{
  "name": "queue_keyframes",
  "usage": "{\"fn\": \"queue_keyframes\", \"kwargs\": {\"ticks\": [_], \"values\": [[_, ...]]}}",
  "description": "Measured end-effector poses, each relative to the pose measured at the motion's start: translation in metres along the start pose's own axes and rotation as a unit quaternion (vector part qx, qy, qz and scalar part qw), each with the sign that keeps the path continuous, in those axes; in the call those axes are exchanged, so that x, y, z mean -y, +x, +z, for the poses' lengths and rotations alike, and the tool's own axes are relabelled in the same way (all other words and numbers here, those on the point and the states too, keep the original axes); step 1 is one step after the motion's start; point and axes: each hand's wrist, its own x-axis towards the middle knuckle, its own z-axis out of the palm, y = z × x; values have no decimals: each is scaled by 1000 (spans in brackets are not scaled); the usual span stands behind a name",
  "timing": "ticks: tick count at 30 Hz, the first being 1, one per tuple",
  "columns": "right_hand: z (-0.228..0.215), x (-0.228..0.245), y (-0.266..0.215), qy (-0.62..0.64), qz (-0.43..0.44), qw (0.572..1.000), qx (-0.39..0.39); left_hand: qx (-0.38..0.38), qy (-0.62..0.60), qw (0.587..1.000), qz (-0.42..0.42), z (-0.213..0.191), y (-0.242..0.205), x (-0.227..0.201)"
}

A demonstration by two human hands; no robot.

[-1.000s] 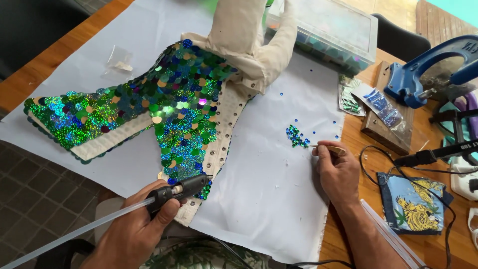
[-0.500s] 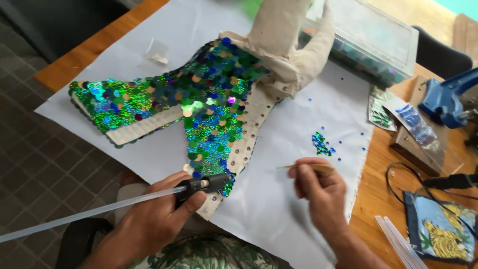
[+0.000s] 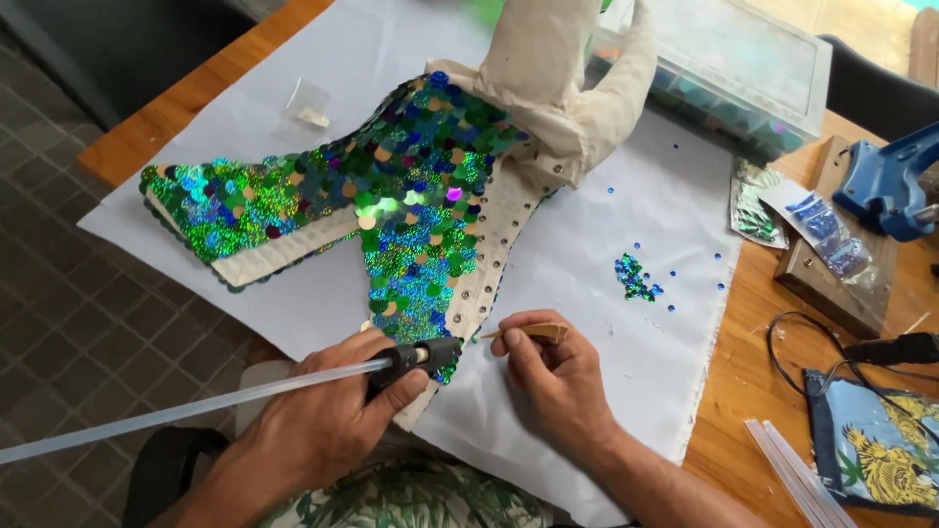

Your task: Applying individual sequins to a garment using a hot glue gun and a small pick-up tool

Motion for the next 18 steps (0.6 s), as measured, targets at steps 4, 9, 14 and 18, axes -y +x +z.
{"fn": "queue_keyframes", "kwargs": {"ticks": [4,9,14,18], "values": [[2,3,0,1,-7,1000,5,46,-13,997,-53,-13,-3,-16],[2,5,0,-9,-16,1000,20,47,-6,997,-58,-14,-3,-18],[2,3,0,-21,-25,999,24,47,8,997,-53,-12,-3,-17],[2,6,-1,-31,-28,999,29,35,12,999,-37,-10,-1,-15]]}}
